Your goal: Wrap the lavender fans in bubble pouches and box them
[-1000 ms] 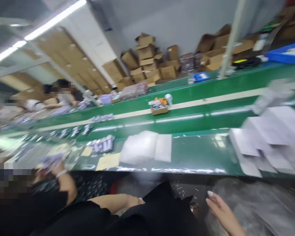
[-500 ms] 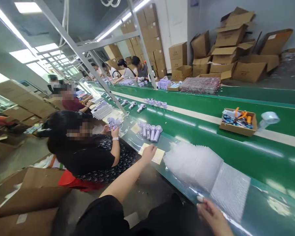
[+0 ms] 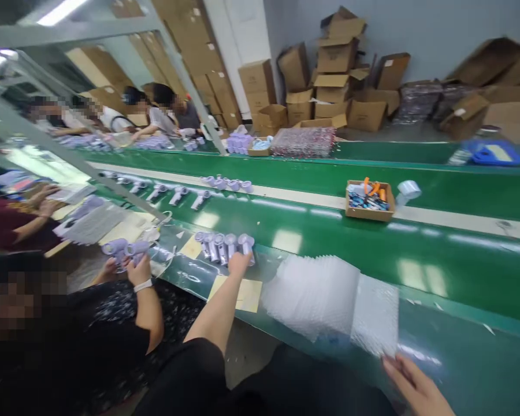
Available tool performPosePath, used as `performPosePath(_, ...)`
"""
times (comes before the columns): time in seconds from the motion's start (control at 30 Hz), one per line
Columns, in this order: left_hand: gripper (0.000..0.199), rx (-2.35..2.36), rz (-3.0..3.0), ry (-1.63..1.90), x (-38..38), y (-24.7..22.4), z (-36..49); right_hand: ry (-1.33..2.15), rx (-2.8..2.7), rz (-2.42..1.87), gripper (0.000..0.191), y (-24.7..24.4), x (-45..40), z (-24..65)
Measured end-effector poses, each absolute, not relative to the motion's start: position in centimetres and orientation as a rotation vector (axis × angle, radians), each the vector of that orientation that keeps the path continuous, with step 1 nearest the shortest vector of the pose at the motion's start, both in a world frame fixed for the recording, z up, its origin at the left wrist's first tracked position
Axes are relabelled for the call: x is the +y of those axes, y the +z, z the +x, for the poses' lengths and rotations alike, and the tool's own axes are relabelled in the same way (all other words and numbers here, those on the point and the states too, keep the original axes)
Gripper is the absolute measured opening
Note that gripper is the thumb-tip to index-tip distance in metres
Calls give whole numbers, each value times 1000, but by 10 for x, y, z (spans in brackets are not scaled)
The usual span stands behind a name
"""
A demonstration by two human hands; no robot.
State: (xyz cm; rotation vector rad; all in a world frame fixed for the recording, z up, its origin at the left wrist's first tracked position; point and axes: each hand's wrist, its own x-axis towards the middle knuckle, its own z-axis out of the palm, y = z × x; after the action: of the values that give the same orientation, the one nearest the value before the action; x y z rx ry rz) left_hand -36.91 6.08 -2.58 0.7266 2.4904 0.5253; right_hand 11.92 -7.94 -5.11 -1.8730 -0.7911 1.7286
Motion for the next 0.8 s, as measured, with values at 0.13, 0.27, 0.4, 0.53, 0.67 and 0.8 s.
performPosePath(0.13, 41, 2261, 714, 662, 54, -17, -304, 1828, -358, -1544, 36, -20, -37, 91)
performPosePath(0.27, 37, 1787, 786, 780, 20, -20, -171, 2023, -159, -1192, 29, -16, 3, 62)
performPosePath(0.4, 39, 1280, 1051, 543, -5, -42, -61, 1908, -185, -1257, 24, -23, 15, 82)
performPosePath(0.53, 28, 1094, 1898, 151, -9, -73, -36, 1680, -140, -1443, 23, -31, -6, 154)
performPosePath(0.67, 9, 979, 2233, -131, -8, -98, -43, 1718, -152, -1454, 33, -28, -48, 213)
performPosePath(0.8, 15, 1118, 2175, -83, -4, -94, -35, 1943, -165, -1380, 41, -18, -81, 217)
